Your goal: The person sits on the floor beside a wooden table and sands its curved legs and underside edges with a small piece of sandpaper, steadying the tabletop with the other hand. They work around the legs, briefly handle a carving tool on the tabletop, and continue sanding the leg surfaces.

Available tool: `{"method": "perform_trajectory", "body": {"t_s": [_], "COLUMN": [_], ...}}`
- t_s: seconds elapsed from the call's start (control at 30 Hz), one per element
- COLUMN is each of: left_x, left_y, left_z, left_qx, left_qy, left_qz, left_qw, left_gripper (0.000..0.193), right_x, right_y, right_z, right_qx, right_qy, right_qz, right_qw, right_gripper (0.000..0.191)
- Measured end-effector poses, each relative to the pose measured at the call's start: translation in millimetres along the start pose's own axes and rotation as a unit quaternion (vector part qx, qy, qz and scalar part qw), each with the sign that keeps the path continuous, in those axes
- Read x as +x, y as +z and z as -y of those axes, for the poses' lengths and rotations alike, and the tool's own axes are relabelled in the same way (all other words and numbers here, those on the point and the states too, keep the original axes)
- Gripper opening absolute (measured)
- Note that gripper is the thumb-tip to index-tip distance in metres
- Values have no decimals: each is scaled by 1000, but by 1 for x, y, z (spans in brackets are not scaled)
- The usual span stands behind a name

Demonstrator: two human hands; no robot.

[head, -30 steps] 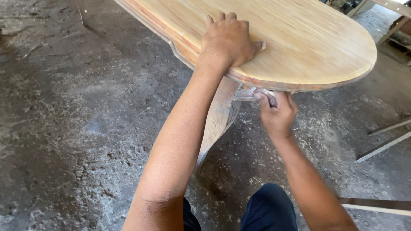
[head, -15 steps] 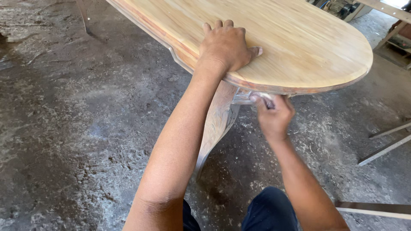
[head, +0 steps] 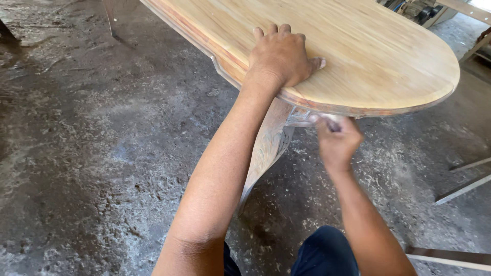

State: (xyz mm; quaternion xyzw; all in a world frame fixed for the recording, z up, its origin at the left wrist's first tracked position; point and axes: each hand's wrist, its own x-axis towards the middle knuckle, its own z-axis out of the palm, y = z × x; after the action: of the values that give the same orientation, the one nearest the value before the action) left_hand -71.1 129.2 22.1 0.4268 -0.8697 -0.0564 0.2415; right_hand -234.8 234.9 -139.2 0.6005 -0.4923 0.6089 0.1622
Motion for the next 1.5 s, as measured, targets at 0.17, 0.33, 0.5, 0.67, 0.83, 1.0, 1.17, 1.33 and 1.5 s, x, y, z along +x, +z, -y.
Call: {"method": "perform_trajectory", "body": {"t_s": [0.17, 0.33, 0.5, 0.67, 0.83, 1.0, 1.17, 1.33, 1.5], "left_x": [0, 1, 0, 1, -1, -1, 0, 0, -1], "left_y": [0, 0, 1, 0, -1, -2, -2, -2, -2], "left_z": [0, 0, 1, 0, 0, -1, 0, -1, -3], "left_qx": [0, 2, 4, -3, -5, -5, -7, -9, 3], "left_qy": [-1, -1, -3, -1, -5, -5, -10, -9, -20], "left_qz": [7, 0, 3, 5, 8, 4, 14, 1, 16], "left_qw": [1000, 1000, 1000, 1000, 1000, 1000, 1000, 1000, 1000], "left_gripper": [72, 72, 72, 72, 72, 72, 72, 72, 71], "right_x": [-5, -10, -7, -8, -11, -9, -9, -5, -7], "right_y": [4, 9, 9, 11, 15, 15, 20, 29, 28], "right_z": [4, -18, -17, -6, -10, 0, 19, 27, 27], "right_qx": [-52, -19, 58, -5, 62, 45, -9, 116, -119], "right_qy": [-5, 63, 92, -14, 55, 23, -12, 38, -110], "right_qz": [-16, -83, -54, -35, -62, -27, -6, -48, -63], "right_qw": [999, 994, 993, 999, 995, 998, 1000, 991, 985], "right_gripper": [14, 28, 9, 15, 15, 15, 17, 11, 21]}}
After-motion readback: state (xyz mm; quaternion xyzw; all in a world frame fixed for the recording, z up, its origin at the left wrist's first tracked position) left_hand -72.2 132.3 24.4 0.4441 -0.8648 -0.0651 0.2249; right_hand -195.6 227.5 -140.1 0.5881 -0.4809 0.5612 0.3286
